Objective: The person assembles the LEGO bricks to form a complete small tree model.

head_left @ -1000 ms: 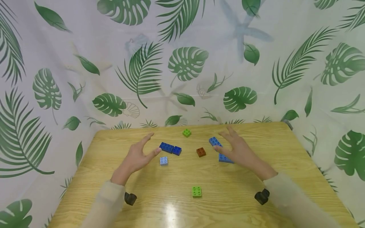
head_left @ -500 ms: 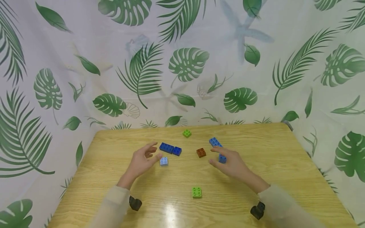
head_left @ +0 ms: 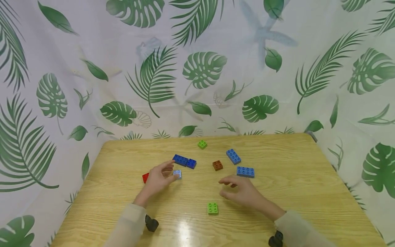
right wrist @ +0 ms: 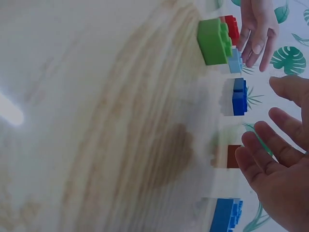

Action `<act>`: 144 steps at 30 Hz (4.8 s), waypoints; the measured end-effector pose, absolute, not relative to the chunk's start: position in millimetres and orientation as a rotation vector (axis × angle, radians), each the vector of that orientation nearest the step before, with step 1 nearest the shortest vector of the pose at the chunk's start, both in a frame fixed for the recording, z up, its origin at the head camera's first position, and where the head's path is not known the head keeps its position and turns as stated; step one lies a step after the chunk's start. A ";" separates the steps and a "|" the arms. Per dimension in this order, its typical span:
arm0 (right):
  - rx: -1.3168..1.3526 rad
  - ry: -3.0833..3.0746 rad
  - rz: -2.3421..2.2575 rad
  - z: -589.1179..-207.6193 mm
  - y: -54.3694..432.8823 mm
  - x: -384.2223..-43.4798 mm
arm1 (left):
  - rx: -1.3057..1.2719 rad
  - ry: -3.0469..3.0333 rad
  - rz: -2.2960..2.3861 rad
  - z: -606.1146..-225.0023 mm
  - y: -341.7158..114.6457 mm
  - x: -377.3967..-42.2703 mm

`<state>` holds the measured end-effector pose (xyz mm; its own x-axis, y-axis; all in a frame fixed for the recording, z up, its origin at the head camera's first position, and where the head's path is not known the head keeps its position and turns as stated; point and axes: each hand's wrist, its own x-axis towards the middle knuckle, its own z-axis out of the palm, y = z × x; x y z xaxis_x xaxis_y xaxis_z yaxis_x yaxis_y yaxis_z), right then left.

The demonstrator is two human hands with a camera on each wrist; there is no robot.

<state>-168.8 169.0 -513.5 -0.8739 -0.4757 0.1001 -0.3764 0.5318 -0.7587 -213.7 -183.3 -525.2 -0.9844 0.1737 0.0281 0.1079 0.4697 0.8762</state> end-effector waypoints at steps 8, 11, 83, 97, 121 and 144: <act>-0.752 2.531 -1.233 -521.7 164.0 -160.6 | 0.206 2.625 1.550 -538.1 -180.4 -212.5; -0.752 2.481 -1.226 -525.7 162.2 -158.6 | 0.204 2.624 1.555 -542.1 -181.1 -213.1; -0.865 2.529 -1.102 -543.5 152.7 -157.9 | 0.607 2.563 1.369 -522.0 -121.2 -180.7; -0.876 2.552 -1.081 -540.4 151.1 -156.9 | 0.752 2.472 1.338 -529.4 -105.8 -164.1; -0.851 2.570 -1.064 -538.9 151.1 -156.5 | 0.846 2.484 1.249 -536.2 -92.2 -150.6; -0.864 2.566 -1.123 -544.7 152.8 -157.4 | 0.835 2.525 1.251 -537.4 -95.0 -147.1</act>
